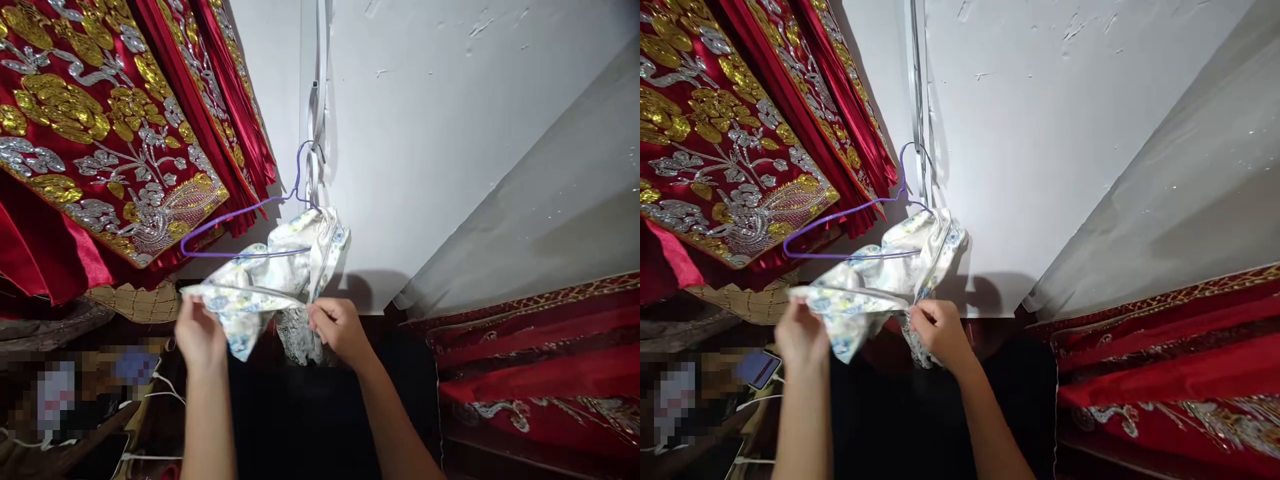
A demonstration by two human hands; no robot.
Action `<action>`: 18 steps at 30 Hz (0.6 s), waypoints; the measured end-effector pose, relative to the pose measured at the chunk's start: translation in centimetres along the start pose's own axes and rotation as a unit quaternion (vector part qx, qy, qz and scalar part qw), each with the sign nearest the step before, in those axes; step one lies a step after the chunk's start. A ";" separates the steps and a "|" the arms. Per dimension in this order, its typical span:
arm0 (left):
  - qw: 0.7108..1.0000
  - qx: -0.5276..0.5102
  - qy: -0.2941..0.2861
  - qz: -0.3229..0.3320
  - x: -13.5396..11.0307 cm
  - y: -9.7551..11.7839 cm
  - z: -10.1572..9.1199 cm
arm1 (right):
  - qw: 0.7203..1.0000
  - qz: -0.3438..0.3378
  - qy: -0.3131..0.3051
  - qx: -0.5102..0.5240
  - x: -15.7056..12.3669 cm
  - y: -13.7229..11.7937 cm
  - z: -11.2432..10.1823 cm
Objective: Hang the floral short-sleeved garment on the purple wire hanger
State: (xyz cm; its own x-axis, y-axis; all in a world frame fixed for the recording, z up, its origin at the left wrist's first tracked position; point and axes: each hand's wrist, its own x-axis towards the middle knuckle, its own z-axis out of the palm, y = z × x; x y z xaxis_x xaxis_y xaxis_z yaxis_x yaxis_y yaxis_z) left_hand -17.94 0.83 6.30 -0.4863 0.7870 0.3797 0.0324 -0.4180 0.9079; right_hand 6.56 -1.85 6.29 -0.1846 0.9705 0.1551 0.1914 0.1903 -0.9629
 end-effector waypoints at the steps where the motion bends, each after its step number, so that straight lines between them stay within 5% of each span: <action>1: 0.995 -0.064 0.012 -0.077 -1.2 -1.9 0.3 | 0.999 0.032 -0.009 0.024 -0.8 0.5 0.4; 3: 0.976 -0.120 -0.008 -0.182 -3.3 -4.3 1.8 | 0.994 0.088 -0.040 0.057 -2.0 1.7 0.7; 6: 0.960 -0.150 -0.050 -0.231 -5.2 -4.0 4.5 | 0.981 0.141 -0.125 0.047 -2.6 3.6 -0.2; 9: 0.934 -0.185 -0.172 -0.253 -6.6 -0.7 6.4 | 0.989 0.144 -0.026 0.028 -2.4 4.5 -1.3; 11: 0.909 -0.174 -0.294 -0.238 -7.8 1.7 7.1 | 0.986 0.137 0.061 0.068 -2.1 4.2 -1.2; 14: 0.890 -0.085 -0.419 -0.160 -8.9 4.1 7.4 | 0.963 0.161 0.015 0.216 -2.2 2.8 -0.1; 18: 0.916 -0.027 -0.397 -0.048 -7.0 5.1 6.3 | 0.940 0.134 -0.074 0.305 -2.4 0.3 0.2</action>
State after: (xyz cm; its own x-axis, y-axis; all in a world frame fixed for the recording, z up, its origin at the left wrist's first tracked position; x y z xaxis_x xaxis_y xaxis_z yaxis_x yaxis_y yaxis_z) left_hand -8.90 -3.97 9.39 0.3035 0.8944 0.3285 -0.0306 -0.3354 0.9416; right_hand 6.88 -4.18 5.60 -0.3491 0.9317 -0.1007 -0.3304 -0.2229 -0.9171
